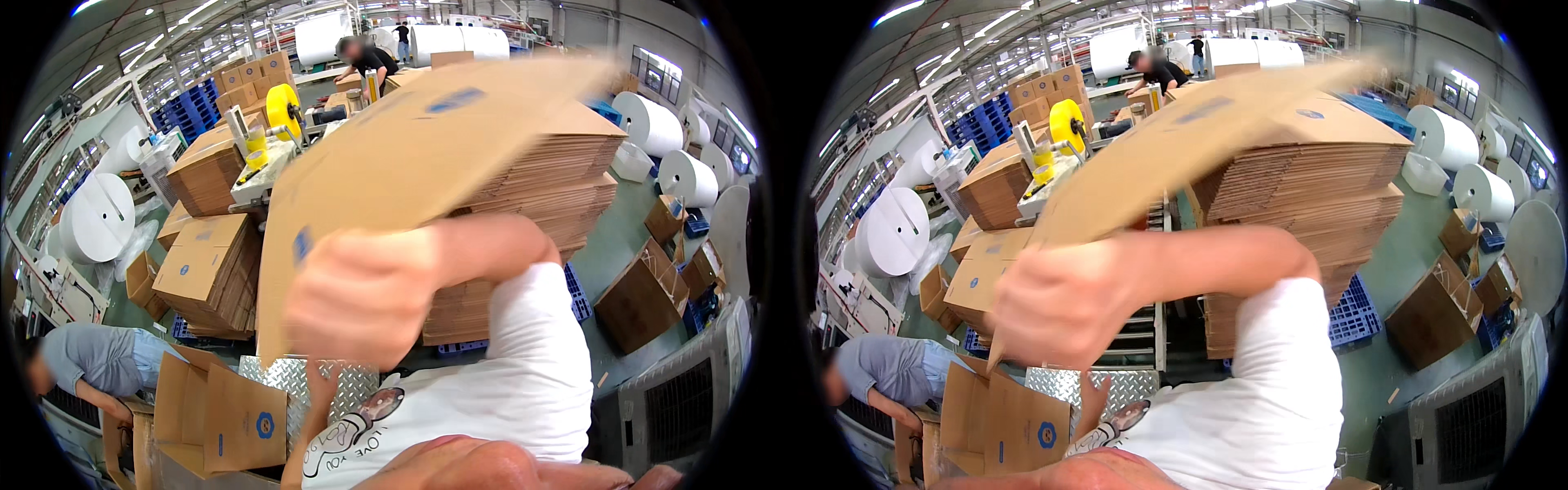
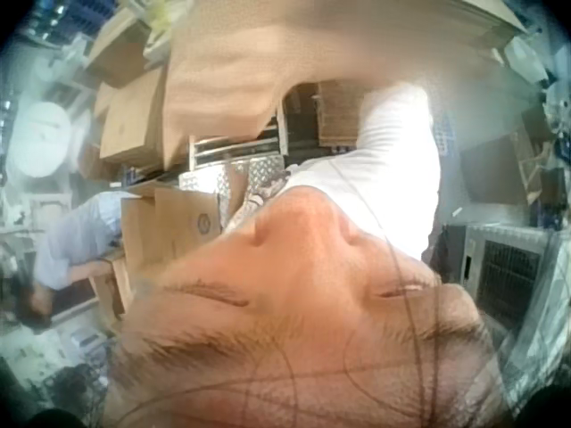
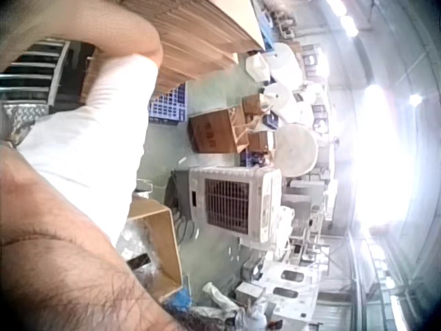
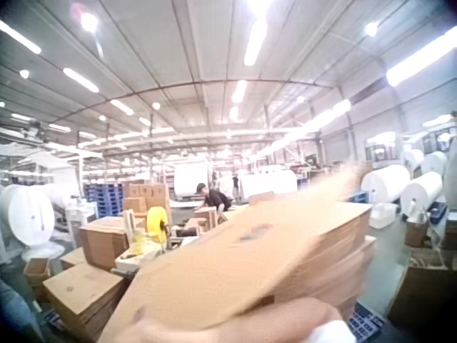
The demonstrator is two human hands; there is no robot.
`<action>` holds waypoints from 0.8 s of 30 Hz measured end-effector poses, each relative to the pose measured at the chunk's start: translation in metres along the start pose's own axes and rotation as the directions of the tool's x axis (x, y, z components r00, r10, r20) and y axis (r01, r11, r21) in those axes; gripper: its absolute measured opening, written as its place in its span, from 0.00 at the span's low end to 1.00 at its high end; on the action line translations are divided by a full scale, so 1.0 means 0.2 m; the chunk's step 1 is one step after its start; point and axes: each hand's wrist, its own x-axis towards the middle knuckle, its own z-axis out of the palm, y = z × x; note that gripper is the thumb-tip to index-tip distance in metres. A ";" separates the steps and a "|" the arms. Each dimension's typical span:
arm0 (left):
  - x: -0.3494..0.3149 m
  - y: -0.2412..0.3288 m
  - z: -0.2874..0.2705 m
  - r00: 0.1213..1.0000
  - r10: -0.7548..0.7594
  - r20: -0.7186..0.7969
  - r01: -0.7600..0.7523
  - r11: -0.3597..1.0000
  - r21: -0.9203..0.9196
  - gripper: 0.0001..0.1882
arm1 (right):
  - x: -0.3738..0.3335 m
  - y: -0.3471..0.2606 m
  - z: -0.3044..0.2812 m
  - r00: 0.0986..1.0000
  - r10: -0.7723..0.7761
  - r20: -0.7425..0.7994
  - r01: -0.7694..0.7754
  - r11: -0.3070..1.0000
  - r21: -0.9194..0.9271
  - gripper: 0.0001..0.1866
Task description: The person packs blue and white rectangular packages into cardboard boxes, arranges them, and places the filled boxes onto a conveyor belt system in a factory environment.
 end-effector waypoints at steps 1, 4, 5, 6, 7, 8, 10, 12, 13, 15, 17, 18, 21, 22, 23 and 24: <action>0.07 0.10 -0.04 0.989 0.088 -0.120 -0.065 0.980 0.186 0.54 | 0.09 -0.04 0.09 0.988 0.045 -0.148 -0.015 0.980 0.199 0.13; 0.21 0.62 -0.20 0.847 0.428 -0.316 -0.329 0.888 0.320 0.70 | 0.13 0.14 0.32 0.945 0.221 -0.241 -0.048 0.823 0.566 0.21; 0.15 0.53 -0.26 0.781 0.392 -0.486 -0.169 0.882 0.439 0.56 | 0.08 0.21 0.37 0.918 0.346 -0.191 -0.120 0.704 0.700 0.23; 0.13 0.53 -0.36 0.771 0.462 -0.439 -0.227 0.843 0.487 0.41 | -0.03 0.29 0.38 0.883 0.448 -0.138 -0.237 0.680 0.693 0.20; 0.10 0.57 -0.47 0.759 0.518 -0.395 -0.273 0.804 0.529 0.27 | -0.20 0.30 0.45 0.748 0.662 0.047 -0.488 0.501 0.715 0.22; 0.07 0.77 -0.50 0.754 0.441 -0.487 -0.233 0.872 0.430 0.12 | -0.39 0.27 0.54 0.552 0.814 0.181 -0.661 0.295 0.690 0.21; -0.06 0.85 -0.61 0.825 0.374 -0.423 -0.088 0.825 0.558 0.12 | -0.69 0.11 0.70 0.163 0.937 0.308 -0.644 -0.136 0.753 0.13; -0.08 0.97 -0.62 0.899 0.311 -0.307 -0.015 0.724 0.689 0.12 | -1.14 -0.19 0.95 -0.173 0.869 0.464 -0.702 -0.439 0.560 0.21; -0.09 1.03 -0.61 0.945 0.226 -0.238 0.026 0.670 0.742 0.13 | -1.28 -0.40 1.07 -0.343 0.790 0.509 -0.698 -0.577 0.424 0.29; -0.14 1.03 -0.60 0.994 0.018 -0.104 0.076 0.553 0.830 0.13 | -1.23 -0.85 1.18 -0.470 0.503 0.725 -0.612 -0.778 0.143 0.49; -0.13 1.04 -0.58 0.998 -0.011 -0.065 0.060 0.555 0.830 0.15 | -1.26 -1.20 1.21 -0.273 0.419 0.866 -0.803 -0.595 0.035 0.59; -0.09 1.08 -0.59 0.996 -0.024 -0.080 0.079 0.602 0.794 0.16 | -1.27 -1.29 1.23 -0.290 0.431 0.855 -0.760 -0.647 0.068 0.58; -0.03 1.10 -0.67 0.986 0.067 -0.155 0.046 0.779 0.625 0.15 | -1.37 -1.33 1.24 -0.253 0.366 0.895 -0.663 -0.740 0.116 0.55; -0.05 1.05 -0.72 0.985 -0.101 -0.140 0.160 0.839 0.521 0.15 | -1.32 -1.29 1.20 -0.251 0.326 0.911 -0.610 -0.784 0.112 0.55; -0.07 0.99 -0.77 0.958 -0.260 -0.121 0.287 0.862 0.418 0.15 | -1.30 -1.24 1.16 -0.257 0.285 0.924 -0.560 -0.823 0.098 0.55; -0.11 0.92 -0.85 0.814 -0.581 0.000 0.555 0.777 0.297 0.16 | -1.33 -1.23 1.16 -0.206 0.303 0.931 -0.615 -0.780 0.118 0.56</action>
